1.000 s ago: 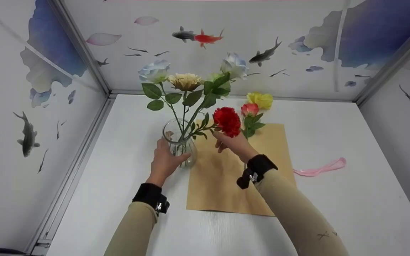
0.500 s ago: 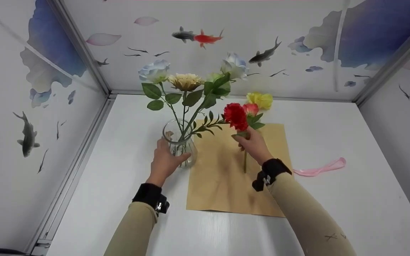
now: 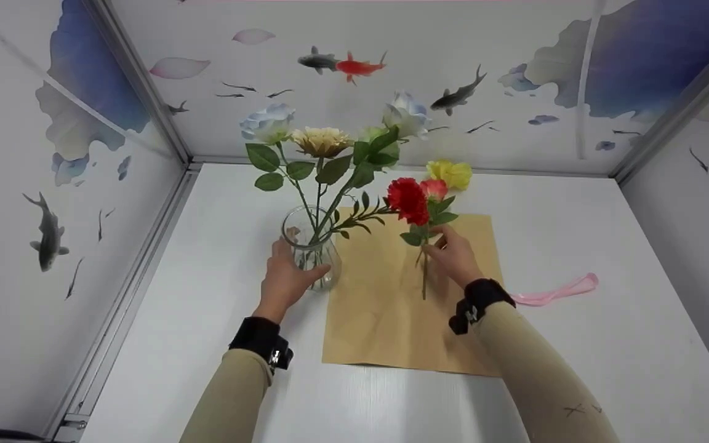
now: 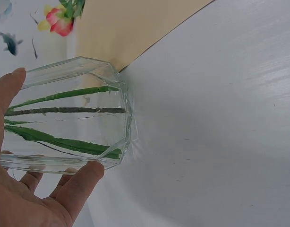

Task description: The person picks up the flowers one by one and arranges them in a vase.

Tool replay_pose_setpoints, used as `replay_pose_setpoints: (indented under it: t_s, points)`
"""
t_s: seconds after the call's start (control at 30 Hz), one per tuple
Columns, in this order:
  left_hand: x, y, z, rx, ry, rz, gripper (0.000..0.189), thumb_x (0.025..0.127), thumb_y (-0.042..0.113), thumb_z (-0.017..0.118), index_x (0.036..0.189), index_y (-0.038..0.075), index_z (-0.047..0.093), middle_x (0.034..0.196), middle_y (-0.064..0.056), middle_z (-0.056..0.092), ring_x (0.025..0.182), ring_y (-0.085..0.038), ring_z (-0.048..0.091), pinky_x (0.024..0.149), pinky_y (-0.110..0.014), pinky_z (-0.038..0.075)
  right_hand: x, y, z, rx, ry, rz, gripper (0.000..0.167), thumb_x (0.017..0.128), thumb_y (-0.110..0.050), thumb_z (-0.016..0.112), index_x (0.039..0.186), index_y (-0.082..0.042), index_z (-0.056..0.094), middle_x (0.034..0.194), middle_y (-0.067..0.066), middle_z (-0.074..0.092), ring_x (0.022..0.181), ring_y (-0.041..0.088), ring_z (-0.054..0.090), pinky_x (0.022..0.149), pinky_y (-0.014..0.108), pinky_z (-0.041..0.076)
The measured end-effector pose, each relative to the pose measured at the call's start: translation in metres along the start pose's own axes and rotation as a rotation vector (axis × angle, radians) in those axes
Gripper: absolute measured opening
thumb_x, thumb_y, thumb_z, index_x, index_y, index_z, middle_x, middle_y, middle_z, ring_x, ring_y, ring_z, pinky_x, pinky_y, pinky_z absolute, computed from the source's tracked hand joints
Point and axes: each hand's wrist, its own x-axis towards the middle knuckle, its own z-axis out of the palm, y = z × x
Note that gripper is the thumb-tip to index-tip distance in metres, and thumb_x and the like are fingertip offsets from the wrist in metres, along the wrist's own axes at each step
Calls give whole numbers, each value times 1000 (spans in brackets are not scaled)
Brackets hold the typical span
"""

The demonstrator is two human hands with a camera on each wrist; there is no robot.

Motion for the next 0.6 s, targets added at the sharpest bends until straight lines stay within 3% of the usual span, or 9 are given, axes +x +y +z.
replay_pose_setpoints:
  t_s: [0.27, 0.47, 0.6]
  points:
    - [1, 0, 0, 0, 0, 2, 112, 80, 51, 83, 161, 7, 20, 157, -19, 33, 142, -40, 38, 105, -61, 43, 1, 11, 0, -70, 15, -30, 40, 99, -9, 60, 138, -4, 52, 98, 16, 60, 80, 26, 56, 68, 35, 45]
    - [0, 1, -1, -1, -16, -20, 113, 80, 52, 83, 161, 7, 18, 159, -19, 31, 144, -40, 37, 107, -62, 41, -1, 21, 4, -161, -47, -22, 53, 93, 2, 52, 145, 0, 47, 104, 21, 63, 89, 30, 57, 80, 43, 46]
    - [0, 1, -1, -6, -16, -24, 114, 80, 52, 83, 161, 6, 18, 160, -20, 29, 144, -40, 36, 108, -63, 40, -1, 28, 8, -198, -69, -58, 59, 91, 7, 50, 149, 1, 43, 100, 17, 63, 87, 28, 56, 82, 43, 46]
